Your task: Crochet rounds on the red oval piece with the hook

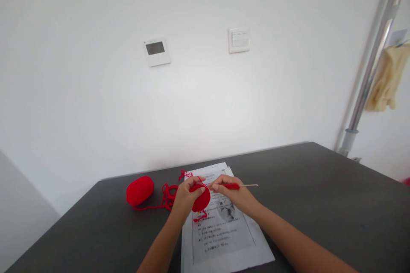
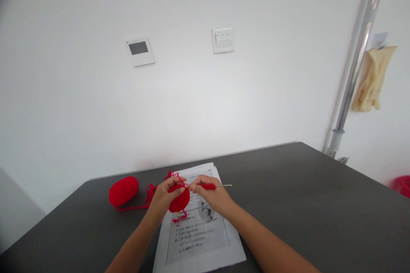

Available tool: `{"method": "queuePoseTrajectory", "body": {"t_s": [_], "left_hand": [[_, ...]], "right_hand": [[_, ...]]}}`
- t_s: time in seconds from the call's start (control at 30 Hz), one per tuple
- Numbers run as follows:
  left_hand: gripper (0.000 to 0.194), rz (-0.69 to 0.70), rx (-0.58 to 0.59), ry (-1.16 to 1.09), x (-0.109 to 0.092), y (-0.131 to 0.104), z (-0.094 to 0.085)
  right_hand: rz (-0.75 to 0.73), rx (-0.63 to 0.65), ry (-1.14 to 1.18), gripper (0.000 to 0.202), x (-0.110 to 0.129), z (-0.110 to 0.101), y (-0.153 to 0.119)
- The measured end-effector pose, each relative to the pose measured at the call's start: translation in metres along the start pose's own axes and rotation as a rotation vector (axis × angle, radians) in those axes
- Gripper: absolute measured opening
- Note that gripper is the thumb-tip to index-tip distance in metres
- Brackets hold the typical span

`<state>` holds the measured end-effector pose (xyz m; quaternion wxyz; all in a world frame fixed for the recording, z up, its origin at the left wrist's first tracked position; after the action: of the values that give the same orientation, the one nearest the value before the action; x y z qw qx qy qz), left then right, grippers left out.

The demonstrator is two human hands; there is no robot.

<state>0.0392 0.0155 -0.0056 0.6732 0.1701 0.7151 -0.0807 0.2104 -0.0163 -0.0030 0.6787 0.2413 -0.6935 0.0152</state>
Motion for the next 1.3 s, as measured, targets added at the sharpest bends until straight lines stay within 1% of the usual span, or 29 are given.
{"method": "queuePoseTrajectory", "body": {"t_s": [0.1,0.17,0.3,0.43,0.57,0.63,0.73,0.83,0.9,0.97,1.03,1.1,1.17,1.23,1.3], "left_hand": [[0.030,-0.081,0.050,-0.240,-0.002,-0.003,0.003],[0.032,-0.100,0.086,-0.364,-0.005,-0.005,0.005],[0.030,-0.112,0.174,-0.528,-0.008,-0.008,0.008],[0.028,-0.104,0.269,-0.640,-0.006,-0.010,0.010],[0.026,-0.105,0.358,-0.686,-0.005,-0.012,0.012],[0.026,-0.103,0.382,-0.686,-0.006,-0.013,0.012],[0.026,-0.102,0.389,-0.652,-0.007,-0.013,0.009],[0.026,-0.110,0.368,-0.581,-0.008,-0.013,0.005],[0.025,-0.116,0.342,-0.547,-0.007,-0.012,0.004],[0.024,-0.116,0.320,-0.534,-0.005,-0.011,0.003],[0.023,-0.124,0.315,-0.532,-0.003,-0.010,0.003],[0.024,-0.154,0.318,-0.547,0.000,-0.009,0.002],[0.025,-0.197,0.320,-0.569,0.004,-0.008,0.002],[0.025,-0.227,0.314,-0.591,0.006,-0.008,0.001],[0.025,-0.239,0.314,-0.599,0.008,-0.007,0.002]], "right_hand": [[0.053,0.041,0.224,0.029,0.003,-0.001,0.001],[0.057,0.062,0.364,0.029,0.004,-0.001,0.000],[0.032,0.092,0.583,0.027,0.003,0.000,-0.001],[0.018,0.118,0.687,0.025,0.002,0.002,-0.002],[0.005,0.155,0.758,0.025,0.002,0.006,-0.002],[0.003,0.171,0.790,0.026,0.001,0.008,-0.002],[0.019,0.155,0.826,0.026,-0.002,0.011,-0.003],[0.020,0.116,0.807,0.027,-0.002,0.014,-0.004],[-0.012,0.084,0.750,0.026,0.000,0.015,-0.004],[-0.060,0.050,0.641,0.025,0.004,0.015,-0.005],[-0.107,0.021,0.462,0.023,0.007,0.014,-0.006],[-0.171,0.013,0.218,0.020,0.009,0.012,-0.008],[-0.280,0.029,-0.062,0.016,0.011,0.011,-0.011],[-0.438,0.070,-0.328,0.012,0.012,0.010,-0.013],[-0.590,0.112,-0.541,0.013,0.013,0.009,-0.015]]}}
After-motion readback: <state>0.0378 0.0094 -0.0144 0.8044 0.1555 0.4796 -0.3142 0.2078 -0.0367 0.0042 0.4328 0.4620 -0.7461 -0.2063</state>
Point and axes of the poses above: each hand's wrist, its own y-axis towards the middle knuckle, its own z-axis out of the palm, x = y × z, the point moved 2 cm from there along y, towards the middle knuckle, and after that the axes turned 11 degrees about x, right-handed, at the moved point
